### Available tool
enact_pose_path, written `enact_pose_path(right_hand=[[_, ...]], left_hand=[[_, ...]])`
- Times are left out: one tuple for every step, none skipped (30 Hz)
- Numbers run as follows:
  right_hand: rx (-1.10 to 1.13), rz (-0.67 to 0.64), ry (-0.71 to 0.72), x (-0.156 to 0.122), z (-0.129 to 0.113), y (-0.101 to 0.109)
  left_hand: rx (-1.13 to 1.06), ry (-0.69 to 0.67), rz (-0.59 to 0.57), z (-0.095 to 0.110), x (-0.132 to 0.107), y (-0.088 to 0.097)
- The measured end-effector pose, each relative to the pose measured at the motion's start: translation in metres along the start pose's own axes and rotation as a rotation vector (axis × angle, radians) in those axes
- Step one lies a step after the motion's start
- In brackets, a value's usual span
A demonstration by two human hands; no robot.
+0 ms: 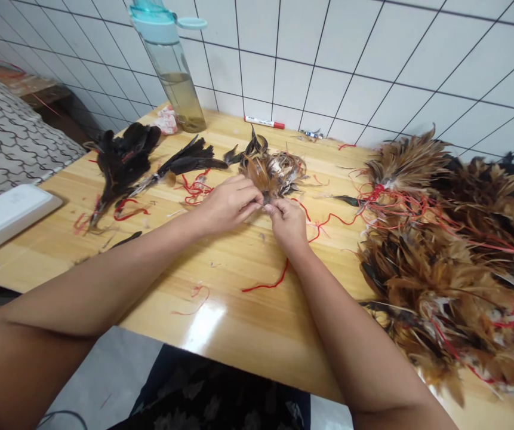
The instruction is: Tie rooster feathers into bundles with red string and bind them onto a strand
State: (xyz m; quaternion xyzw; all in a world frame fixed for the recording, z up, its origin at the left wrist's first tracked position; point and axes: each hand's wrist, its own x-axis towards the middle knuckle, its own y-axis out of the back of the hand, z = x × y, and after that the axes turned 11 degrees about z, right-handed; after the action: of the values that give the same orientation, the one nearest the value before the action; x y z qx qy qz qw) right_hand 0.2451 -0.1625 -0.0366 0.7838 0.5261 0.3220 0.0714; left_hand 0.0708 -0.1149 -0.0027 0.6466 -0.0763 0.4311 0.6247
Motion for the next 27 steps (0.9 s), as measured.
enact_pose_path(right_hand=[[0.005, -0.01, -0.002, 0.0, -0.001, 0.0], [0.009, -0.019, -0.006, 0.001, -0.001, 0.0], [0.01, -0.025, -0.009, 0.001, -0.001, 0.0], [0.011, -0.027, -0.01, 0.001, -0.001, 0.0], [0.01, -0.026, -0.011, 0.001, -0.001, 0.0], [0.01, -0.021, -0.012, 0.001, -0.001, 0.0], [0.013, -0.014, -0.018, 0.001, -0.001, 0.0], [0.02, -0.006, -0.029, 0.0, 0.0, -0.001], [0.034, 0.004, -0.047, 0.0, 0.001, -0.001], [0.055, 0.013, -0.073, 0.0, 0.001, -0.001], [0.082, 0.022, -0.107, 0.0, 0.002, -0.001], [0.117, 0.033, -0.148, 0.0, 0.002, -0.001], [0.158, 0.048, -0.192, 0.0, 0.002, 0.0], [0.2, 0.064, -0.237, 0.0, 0.002, 0.0], [0.242, 0.081, -0.279, 0.001, 0.002, 0.001], [0.28, 0.097, -0.312, 0.002, 0.002, 0.002], [0.311, 0.113, -0.333, 0.003, 0.003, 0.003], [0.331, 0.126, -0.344, 0.004, 0.003, 0.004], [0.341, 0.136, -0.348, 0.005, 0.004, 0.005], [0.346, 0.146, -0.347, 0.005, 0.005, 0.006], [0.346, 0.154, -0.347, 0.006, 0.005, 0.006], [0.346, 0.159, -0.348, 0.006, 0.006, 0.006], [0.347, 0.163, -0.351, 0.006, 0.007, 0.006], [0.348, 0.167, -0.353, 0.006, 0.007, 0.006], [0.349, 0.17, -0.351, 0.006, 0.008, 0.005], [0.345, 0.169, -0.344, 0.006, 0.008, 0.005], [0.338, 0.166, -0.333, 0.005, 0.007, 0.005]], left_hand=[[0.001, 0.0, 0.0, 0.0, 0.0, 0.0], [0.001, 0.001, 0.0, 0.001, -0.001, -0.001], [-0.001, 0.004, -0.001, 0.001, -0.001, -0.001], [-0.007, 0.009, 0.001, 0.001, -0.001, -0.002], [-0.018, 0.016, 0.007, 0.002, -0.001, -0.002], [-0.034, 0.025, 0.019, 0.002, -0.001, -0.002], [-0.053, 0.035, 0.037, 0.003, -0.001, -0.001], [-0.071, 0.048, 0.063, 0.003, 0.0, 0.0], [-0.083, 0.066, 0.094, 0.003, 0.0, 0.001], [-0.086, 0.091, 0.131, 0.003, 0.001, 0.003], [-0.08, 0.124, 0.17, 0.002, 0.002, 0.006], [-0.067, 0.163, 0.208, 0.0, 0.003, 0.007], [-0.052, 0.206, 0.241, -0.003, 0.003, 0.009], [-0.038, 0.249, 0.266, -0.007, 0.003, 0.009], [-0.03, 0.289, 0.28, -0.012, 0.002, 0.008], [-0.029, 0.326, 0.286, -0.018, 0.0, 0.007], [-0.031, 0.361, 0.282, -0.024, -0.001, 0.004], [-0.036, 0.392, 0.273, -0.03, -0.004, 0.0], [-0.039, 0.412, 0.257, -0.036, -0.006, -0.003], [-0.036, 0.419, 0.239, -0.041, -0.008, -0.007], [-0.029, 0.412, 0.22, -0.044, -0.01, -0.01], [-0.02, 0.394, 0.202, -0.047, -0.012, -0.012], [-0.011, 0.367, 0.184, -0.048, -0.013, -0.014], [-0.003, 0.335, 0.167, -0.049, -0.014, -0.015], [0.006, 0.303, 0.15, -0.049, -0.014, -0.016], [0.016, 0.274, 0.135, -0.049, -0.014, -0.016], [0.028, 0.248, 0.124, -0.048, -0.013, -0.016]])
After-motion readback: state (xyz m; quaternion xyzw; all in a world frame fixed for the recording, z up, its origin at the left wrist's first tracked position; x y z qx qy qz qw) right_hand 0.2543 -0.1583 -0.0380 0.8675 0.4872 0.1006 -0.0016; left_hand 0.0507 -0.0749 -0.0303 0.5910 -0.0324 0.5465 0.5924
